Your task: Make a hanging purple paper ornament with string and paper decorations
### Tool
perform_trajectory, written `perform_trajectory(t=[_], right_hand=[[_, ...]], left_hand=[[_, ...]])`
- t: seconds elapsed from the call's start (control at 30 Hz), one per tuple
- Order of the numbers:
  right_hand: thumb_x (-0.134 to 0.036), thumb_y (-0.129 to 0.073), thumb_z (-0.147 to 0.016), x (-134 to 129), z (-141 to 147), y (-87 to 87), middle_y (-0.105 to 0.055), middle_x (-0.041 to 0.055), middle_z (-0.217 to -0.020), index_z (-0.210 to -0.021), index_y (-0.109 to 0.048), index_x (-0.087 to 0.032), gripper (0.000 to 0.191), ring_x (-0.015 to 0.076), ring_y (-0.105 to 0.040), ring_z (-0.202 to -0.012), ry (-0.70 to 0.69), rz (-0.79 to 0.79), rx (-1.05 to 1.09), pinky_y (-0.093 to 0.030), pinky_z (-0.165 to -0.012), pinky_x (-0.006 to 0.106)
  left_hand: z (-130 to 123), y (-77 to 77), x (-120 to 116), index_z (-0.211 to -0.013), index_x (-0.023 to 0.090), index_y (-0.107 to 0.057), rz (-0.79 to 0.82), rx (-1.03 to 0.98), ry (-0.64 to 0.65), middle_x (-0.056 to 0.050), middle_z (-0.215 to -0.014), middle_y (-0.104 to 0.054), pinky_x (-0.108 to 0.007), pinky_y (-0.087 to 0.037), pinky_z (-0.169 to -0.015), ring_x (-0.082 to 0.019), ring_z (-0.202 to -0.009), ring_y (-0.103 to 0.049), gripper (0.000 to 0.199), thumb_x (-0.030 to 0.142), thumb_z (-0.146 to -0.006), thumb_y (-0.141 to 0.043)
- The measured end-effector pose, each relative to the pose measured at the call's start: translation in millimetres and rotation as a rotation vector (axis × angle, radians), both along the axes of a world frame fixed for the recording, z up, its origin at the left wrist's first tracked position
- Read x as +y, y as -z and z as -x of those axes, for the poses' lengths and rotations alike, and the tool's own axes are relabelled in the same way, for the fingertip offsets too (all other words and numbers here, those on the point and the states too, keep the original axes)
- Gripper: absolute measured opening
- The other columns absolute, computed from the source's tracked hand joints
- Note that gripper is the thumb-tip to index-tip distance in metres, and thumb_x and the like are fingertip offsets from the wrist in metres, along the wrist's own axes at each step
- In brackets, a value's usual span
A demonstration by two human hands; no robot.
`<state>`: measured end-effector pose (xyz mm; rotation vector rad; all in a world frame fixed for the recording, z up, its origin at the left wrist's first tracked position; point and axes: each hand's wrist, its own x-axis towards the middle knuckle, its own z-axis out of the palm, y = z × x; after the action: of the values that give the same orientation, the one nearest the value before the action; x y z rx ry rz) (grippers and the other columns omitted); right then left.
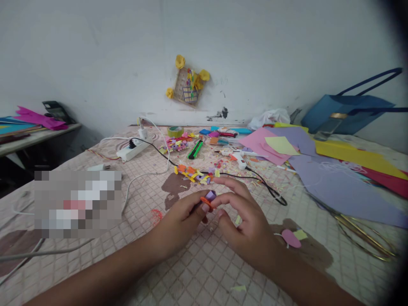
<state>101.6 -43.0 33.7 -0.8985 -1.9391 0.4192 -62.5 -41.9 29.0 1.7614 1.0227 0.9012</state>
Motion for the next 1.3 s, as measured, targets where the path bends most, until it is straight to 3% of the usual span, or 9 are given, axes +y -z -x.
perform_trajectory(t=[0.23,0.57,0.77,1.03,1.17,1.3], right_hand=[[-0.001,-0.048,-0.07,-0.4,-1.0,0.3,-0.051,0.0081,-0.124,-0.083,-0.06,-0.02,0.026,0.0209,-0.043,-0.121,-0.009,0.003,0.024,-0.035,-0.103,0.042],[-0.002,-0.047,-0.073,0.2,-2.4,1.0,-0.049,0.006,-0.124,-0.087,-0.06,-0.022,0.027,0.0197,-0.044,-0.121,-0.033,-0.037,0.073,-0.035,-0.101,0.041],[-0.002,-0.047,-0.074,0.5,-3.9,0.6,-0.049,0.0047,-0.124,-0.088,-0.059,-0.023,0.028,0.0194,-0.043,-0.122,-0.039,-0.039,0.088,-0.035,-0.101,0.041],[0.0,-0.048,-0.073,2.1,-6.5,-0.6,-0.049,0.006,-0.124,-0.09,-0.058,-0.023,0.03,0.0215,-0.045,-0.12,-0.028,-0.13,0.059,-0.037,-0.1,0.043],[-0.004,-0.052,-0.076,16.4,-23.8,-11.5,-0.053,0.0068,-0.118,-0.095,-0.056,-0.023,0.028,0.0217,-0.05,-0.115,0.068,-0.276,0.058,-0.039,-0.099,0.043],[-0.016,-0.053,-0.082,23.3,-64.5,-25.5,-0.061,0.0067,-0.106,-0.107,-0.053,-0.023,0.025,0.0212,-0.057,-0.104,0.211,-0.178,-0.112,-0.046,-0.091,0.039]], left_hand=[[1.5,0.8,1.3,-0.089,0.017,-0.056,0.011,0.003,0.01,0.0,-0.079,-0.055,-0.025,-0.044,-0.064,-0.012,-0.07,-0.051,0.021,0.029,-0.092,-0.039],[2.2,0.6,-1.0,-0.105,0.02,-0.058,-0.113,0.007,-0.005,-0.002,-0.09,-0.061,-0.026,-0.046,-0.07,-0.013,-0.076,-0.055,0.022,0.029,-0.093,-0.041],[3.0,-1.0,-3.9,-0.122,0.022,-0.053,-0.235,0.065,-0.061,-0.002,-0.086,-0.062,-0.028,-0.047,-0.073,-0.014,-0.076,-0.056,0.032,0.027,-0.093,-0.043],[4.2,-0.1,-4.0,-0.124,0.021,-0.052,-0.286,0.119,-0.112,-0.004,-0.089,-0.065,-0.031,-0.049,-0.075,-0.014,-0.076,-0.059,0.034,0.025,-0.091,-0.045],[5.3,-1.9,-5.0,-0.124,0.022,-0.053,-0.308,0.137,-0.112,-0.003,-0.093,-0.066,-0.032,-0.048,-0.079,-0.015,-0.08,-0.059,0.034,0.024,-0.092,-0.044],[7.2,-1.4,-7.6,-0.124,0.023,-0.052,-0.313,0.152,-0.119,-0.002,-0.09,-0.065,-0.032,-0.048,-0.079,-0.014,-0.078,-0.059,0.034,0.025,-0.092,-0.042]])
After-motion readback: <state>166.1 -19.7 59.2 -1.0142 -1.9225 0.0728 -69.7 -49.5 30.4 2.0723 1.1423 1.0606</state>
